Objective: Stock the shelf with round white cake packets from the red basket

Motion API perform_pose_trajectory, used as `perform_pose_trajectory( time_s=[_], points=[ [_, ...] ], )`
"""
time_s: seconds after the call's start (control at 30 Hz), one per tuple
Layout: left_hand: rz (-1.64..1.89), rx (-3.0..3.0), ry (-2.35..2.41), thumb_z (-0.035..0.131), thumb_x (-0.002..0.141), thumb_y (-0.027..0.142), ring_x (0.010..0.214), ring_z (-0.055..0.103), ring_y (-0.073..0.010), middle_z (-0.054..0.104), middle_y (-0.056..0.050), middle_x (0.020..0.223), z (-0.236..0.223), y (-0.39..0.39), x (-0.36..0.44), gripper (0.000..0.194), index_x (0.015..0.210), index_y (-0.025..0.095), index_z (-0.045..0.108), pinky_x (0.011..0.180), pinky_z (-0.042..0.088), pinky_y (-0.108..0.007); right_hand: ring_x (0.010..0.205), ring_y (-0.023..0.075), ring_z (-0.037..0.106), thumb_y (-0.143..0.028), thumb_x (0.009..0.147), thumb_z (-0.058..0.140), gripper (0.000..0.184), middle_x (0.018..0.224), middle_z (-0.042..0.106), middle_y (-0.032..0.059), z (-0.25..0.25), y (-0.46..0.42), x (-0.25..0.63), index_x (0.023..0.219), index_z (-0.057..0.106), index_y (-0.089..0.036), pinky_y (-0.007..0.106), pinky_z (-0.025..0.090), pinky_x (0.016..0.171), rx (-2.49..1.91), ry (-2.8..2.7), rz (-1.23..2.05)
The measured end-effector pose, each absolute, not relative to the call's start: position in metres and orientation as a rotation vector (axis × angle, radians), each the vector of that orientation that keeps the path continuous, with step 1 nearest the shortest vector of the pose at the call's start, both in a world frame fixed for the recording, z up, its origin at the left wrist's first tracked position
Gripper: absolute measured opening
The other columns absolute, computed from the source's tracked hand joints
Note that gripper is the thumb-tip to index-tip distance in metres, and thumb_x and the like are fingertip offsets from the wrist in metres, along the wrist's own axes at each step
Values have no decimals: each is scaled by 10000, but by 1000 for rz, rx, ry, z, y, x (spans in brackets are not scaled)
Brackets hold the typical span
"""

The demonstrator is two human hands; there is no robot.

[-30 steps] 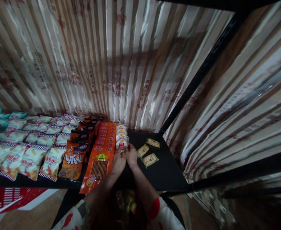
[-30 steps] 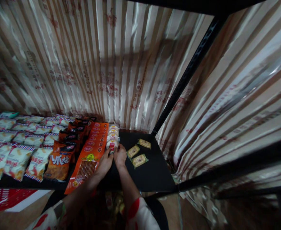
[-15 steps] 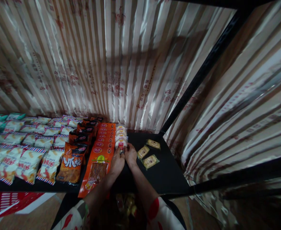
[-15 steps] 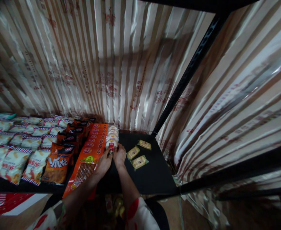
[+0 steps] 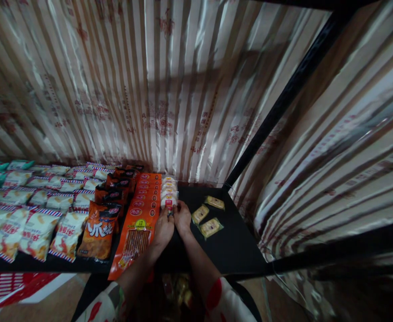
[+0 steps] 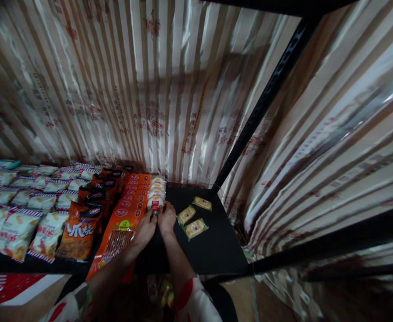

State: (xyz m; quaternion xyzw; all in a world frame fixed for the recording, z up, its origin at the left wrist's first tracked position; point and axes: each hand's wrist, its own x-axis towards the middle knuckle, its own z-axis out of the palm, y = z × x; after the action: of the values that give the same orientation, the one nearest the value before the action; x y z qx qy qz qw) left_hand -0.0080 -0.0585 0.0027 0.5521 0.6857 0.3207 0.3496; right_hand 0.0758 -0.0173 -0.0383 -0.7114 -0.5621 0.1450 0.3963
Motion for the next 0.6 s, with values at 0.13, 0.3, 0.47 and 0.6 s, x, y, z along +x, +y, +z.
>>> perform_pose_trajectory(
  time_s=[0.13,0.3,0.47,0.6],
  points=[
    [832,1384,1753,444,791,145,1219,426,-192,497,-76,1302,6,-59,-8,445,1233,179,488,1023,317,-301,832,204,576,-230,785,420,281,888,634,93,-39,-17,75,982,597,-136,304,439,777,-1783,-1427,377],
    [903,1348,1712,483,783,149,1225,417,-210,489,-98,1305,8,-60,-7,427,1209,147,511,1034,309,-301,961,231,505,-203,762,419,439,1032,567,135,-48,-26,73,1185,490,-109,358,409,857,-1740,-1449,259],
    [881,1386,1711,464,796,147,1225,420,-204,483,-113,1307,10,-60,-7,415,1208,139,510,1041,310,-299,1038,226,436,-201,789,391,412,1110,502,126,-53,-34,70,1181,507,-157,360,380,906,-1686,-1520,224],
    [833,1421,1716,423,813,151,1243,397,-204,443,-105,1342,10,-61,-7,432,1242,128,467,1052,299,-332,1020,220,442,-181,781,407,409,1114,502,107,-54,-35,70,1176,512,-194,363,388,896,-1670,-1550,243]
  ],
)
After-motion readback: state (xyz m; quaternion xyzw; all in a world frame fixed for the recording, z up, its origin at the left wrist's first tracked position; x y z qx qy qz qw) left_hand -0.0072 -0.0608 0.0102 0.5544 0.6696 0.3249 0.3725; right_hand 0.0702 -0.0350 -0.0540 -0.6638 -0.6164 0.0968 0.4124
